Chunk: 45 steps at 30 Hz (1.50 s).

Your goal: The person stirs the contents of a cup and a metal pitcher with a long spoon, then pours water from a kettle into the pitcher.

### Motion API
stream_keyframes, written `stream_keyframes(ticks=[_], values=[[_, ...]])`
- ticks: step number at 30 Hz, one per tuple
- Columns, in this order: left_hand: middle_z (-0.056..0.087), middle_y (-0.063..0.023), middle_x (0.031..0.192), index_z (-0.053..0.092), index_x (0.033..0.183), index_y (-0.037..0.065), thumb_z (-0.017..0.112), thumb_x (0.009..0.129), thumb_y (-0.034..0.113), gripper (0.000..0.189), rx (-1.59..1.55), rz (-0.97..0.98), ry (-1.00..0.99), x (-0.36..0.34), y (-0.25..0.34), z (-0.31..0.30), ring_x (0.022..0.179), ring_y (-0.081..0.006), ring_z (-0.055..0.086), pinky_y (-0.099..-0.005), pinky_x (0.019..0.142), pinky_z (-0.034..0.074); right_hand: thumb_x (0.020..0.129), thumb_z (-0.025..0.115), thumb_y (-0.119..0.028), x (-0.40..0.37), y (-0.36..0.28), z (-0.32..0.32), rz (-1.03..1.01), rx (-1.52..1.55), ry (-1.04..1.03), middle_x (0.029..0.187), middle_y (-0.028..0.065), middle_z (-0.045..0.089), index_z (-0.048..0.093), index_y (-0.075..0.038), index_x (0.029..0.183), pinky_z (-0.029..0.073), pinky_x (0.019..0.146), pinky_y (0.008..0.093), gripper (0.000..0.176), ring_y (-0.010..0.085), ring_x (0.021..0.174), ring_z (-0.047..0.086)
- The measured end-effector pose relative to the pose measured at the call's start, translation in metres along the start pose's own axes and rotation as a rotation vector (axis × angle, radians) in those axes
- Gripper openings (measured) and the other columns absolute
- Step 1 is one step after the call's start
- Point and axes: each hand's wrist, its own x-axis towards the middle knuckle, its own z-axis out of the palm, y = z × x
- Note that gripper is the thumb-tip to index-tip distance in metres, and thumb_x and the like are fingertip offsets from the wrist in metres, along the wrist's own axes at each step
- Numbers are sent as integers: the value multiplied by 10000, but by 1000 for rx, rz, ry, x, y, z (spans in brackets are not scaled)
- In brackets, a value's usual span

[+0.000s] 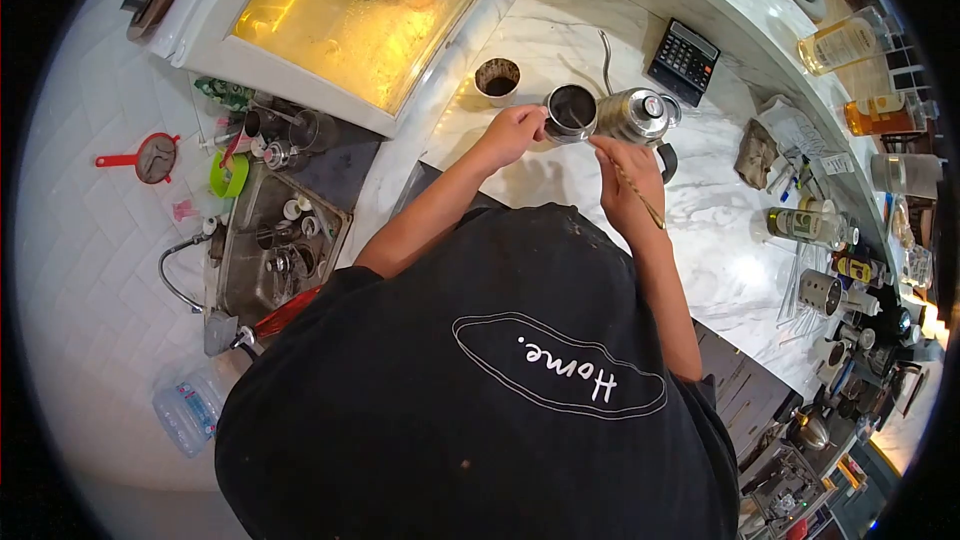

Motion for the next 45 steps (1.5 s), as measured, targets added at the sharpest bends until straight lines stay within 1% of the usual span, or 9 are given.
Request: stream_keyframes(ticks=[5, 8, 16, 20, 24, 29, 33, 40, 45], values=[[605, -32, 766, 590, 783, 29, 519, 1035, 334, 402, 4, -2, 20, -4, 6, -1, 792, -136, 572, -302, 810, 469, 945, 652, -59, 0, 5, -10, 129, -60, 41, 971, 134, 719, 700, -60, 1062, 477, 846, 414, 126, 325, 918, 671], [607, -32, 770, 591, 785, 28, 517, 1037, 332, 401, -1, 9, 8, -1, 1, 0, 800, -137, 579, -302, 813, 469, 945, 645, -55, -6, 2, -6, 13, -7, 23, 974, 135, 720, 695, -56, 1066, 481, 849, 418, 131, 330, 916, 669], [603, -30, 772, 592, 792, 31, 515, 1040, 332, 397, 7, 13, 8, -3, 3, 0, 798, -136, 576, -303, 810, 472, 941, 650, -55, -4, 4, -8, 114, -50, 58, 970, 138, 721, 688, -46, 1068, 487, 856, 428, 134, 338, 914, 664], [604, -30, 773, 593, 793, 33, 517, 1038, 333, 395, 2, -5, 3, 0, -2, 1, 797, -136, 579, -303, 810, 473, 942, 655, -55, -2, -6, -3, -2, -5, 35, 973, 137, 716, 683, -46, 1084, 491, 855, 415, 145, 342, 917, 661], [600, -27, 767, 591, 791, 33, 523, 1037, 334, 394, 7, -2, 11, -1, -1, 0, 783, -134, 575, -305, 801, 475, 936, 664, -53, -3, 6, -2, 118, -49, 79, 979, 130, 718, 685, -57, 1080, 486, 871, 408, 145, 320, 948, 667], [601, -29, 758, 582, 784, 31, 527, 1035, 336, 399, -1, 2, 15, -1, -1, 1, 771, -135, 570, -305, 793, 476, 946, 654, -59, -2, -6, -3, 27, -20, 46, 979, 137, 717, 682, -37, 1077, 488, 864, 428, 136, 328, 967, 665], [600, -32, 762, 577, 777, 28, 524, 1032, 327, 396, -2, 9, 10, 0, -2, 0, 780, -137, 572, -306, 803, 474, 943, 663, -67, -3, 8, 2, 136, -48, 106, 973, 136, 718, 696, -43, 1059, 495, 857, 423, 122, 338, 931, 656], [602, -35, 780, 578, 776, 27, 519, 1031, 321, 394, 1, -14, 6, -1, -1, 0, 801, -141, 575, -306, 816, 469, 958, 661, -96, -5, 5, 6, 156, 10, 141, 974, 133, 720, 706, -50, 1054, 509, 839, 422, 115, 336, 922, 656], [601, -33, 780, 585, 780, 29, 518, 1034, 329, 399, 9, 9, 13, -1, -1, -1, 808, -136, 577, -300, 814, 465, 1028, 598, -125, -9, 17, 7, 237, 15, 211, 987, 107, 768, 727, -31, 1087, 553, 782, 342, 171, 256, 871, 724]])
